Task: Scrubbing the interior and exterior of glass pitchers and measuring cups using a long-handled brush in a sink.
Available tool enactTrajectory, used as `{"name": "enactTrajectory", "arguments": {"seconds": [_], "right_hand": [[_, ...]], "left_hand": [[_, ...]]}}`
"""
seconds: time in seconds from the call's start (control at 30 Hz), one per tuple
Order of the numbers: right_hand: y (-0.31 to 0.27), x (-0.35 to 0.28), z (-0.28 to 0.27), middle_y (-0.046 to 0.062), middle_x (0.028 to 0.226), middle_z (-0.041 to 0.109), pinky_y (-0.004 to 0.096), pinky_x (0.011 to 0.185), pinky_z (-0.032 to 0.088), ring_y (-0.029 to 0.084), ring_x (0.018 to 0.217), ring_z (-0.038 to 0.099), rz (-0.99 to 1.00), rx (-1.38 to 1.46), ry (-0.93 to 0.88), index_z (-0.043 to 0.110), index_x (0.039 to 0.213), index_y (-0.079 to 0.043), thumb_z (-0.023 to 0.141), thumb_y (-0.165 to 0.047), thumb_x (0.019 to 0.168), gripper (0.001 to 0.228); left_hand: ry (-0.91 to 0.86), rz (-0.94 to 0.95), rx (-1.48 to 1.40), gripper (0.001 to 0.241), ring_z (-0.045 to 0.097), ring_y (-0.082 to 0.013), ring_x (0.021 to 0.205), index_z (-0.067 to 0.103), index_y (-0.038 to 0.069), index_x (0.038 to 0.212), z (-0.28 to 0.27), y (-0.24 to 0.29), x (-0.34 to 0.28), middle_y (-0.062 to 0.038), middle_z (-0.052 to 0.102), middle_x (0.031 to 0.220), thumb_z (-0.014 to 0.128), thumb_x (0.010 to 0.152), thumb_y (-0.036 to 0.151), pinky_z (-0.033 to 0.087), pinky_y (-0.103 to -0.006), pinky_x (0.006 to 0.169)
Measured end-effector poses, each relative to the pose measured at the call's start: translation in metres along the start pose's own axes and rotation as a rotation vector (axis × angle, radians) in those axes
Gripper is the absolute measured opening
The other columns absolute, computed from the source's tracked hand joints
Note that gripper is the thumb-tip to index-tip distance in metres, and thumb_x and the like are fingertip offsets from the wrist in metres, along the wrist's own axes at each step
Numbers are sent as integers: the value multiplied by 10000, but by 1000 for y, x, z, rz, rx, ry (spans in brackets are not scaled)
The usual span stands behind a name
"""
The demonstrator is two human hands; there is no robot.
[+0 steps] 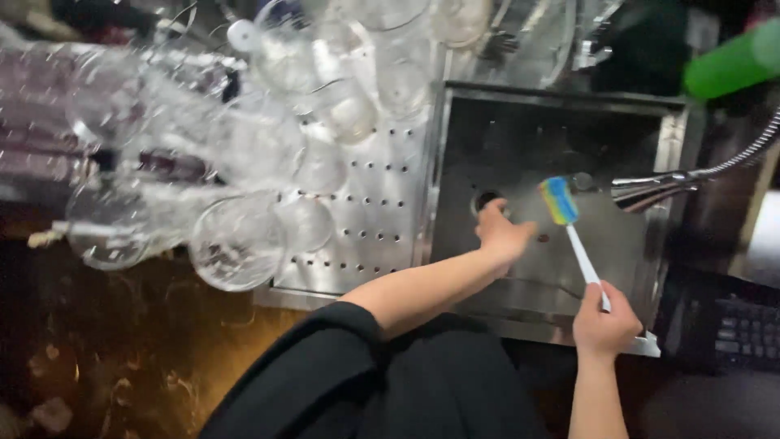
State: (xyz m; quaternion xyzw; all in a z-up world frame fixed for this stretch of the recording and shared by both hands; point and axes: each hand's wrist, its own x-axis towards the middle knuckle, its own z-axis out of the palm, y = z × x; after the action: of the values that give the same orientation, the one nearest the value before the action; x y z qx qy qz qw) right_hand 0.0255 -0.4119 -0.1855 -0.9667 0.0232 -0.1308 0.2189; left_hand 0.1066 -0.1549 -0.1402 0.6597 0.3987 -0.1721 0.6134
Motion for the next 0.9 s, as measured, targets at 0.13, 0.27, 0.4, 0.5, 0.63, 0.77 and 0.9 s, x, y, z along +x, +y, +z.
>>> {"name": "enactTrajectory", "arguments": {"seconds": [0.13, 0.27, 0.4, 0.5, 0.63, 0.77, 0.9], "right_hand": [[-2, 5, 6, 98, 840, 747, 394, 748, 576, 334, 842, 738, -150, 118, 123, 815, 955, -70, 827, -60, 922, 37], [-16, 8, -1, 139, 801, 729, 386, 697, 568, 372, 765, 711, -75, 170, 91, 805, 976, -25, 774, -37, 982, 34], [-16, 9, -1, 145, 809, 730, 384, 679, 564, 378, 790, 715, -42, 188, 84, 807, 975, -27, 791, -21, 969, 18], [-17, 14, 1, 155, 807, 729, 384, 653, 557, 384, 782, 712, -38, 202, 85, 813, 983, -13, 798, -23, 967, 25], [-21, 15, -2, 159, 754, 708, 431, 648, 546, 417, 762, 701, -81, 220, 106, 810, 971, 1, 799, 9, 940, 34], [-2, 8, 4, 148, 740, 693, 425, 699, 554, 404, 775, 708, -98, 179, 141, 813, 965, -7, 818, 9, 960, 18], [4, 0, 1, 49, 655, 668, 371, 718, 566, 298, 687, 694, -85, 195, 179, 818, 979, -30, 804, 2, 975, 35]], "left_hand": [[394, -123, -48, 931, 527, -461, 1316, 286, 72, 1542, 50, -62, 141, -271, 510, 1403, 780, 790, 311, 416, -628, 1099], [404, -94, -126, 459, 709, -405, 1096, 772, 14, 1091, 59, -150, 317, -233, 759, 999, 651, 916, 422, 560, -517, 883], [450, 625, 1107, 357, 755, -254, 1009, 648, 104, 1300, 62, -169, 390, -115, 770, 1146, 649, 944, 79, 552, -447, 914], [311, 314, 351, 524, 504, -369, 1284, 485, 88, 1510, 72, -155, 402, -205, 538, 1446, 582, 1005, 186, 365, -523, 1089], [513, 797, 385, 354, 607, -328, 1286, 700, 52, 1326, 68, -221, 340, -204, 659, 1369, 470, 1058, 36, 434, -420, 1153], [397, 431, 172, 438, 579, -154, 1345, 693, 66, 1353, 36, -117, 186, -97, 674, 1376, 664, 987, 304, 332, -224, 1237], [437, -105, -368, 858, 648, -99, 1220, 688, 322, 1265, 45, -123, 161, 50, 739, 1215, 964, 510, 624, 502, -274, 1092]]}}
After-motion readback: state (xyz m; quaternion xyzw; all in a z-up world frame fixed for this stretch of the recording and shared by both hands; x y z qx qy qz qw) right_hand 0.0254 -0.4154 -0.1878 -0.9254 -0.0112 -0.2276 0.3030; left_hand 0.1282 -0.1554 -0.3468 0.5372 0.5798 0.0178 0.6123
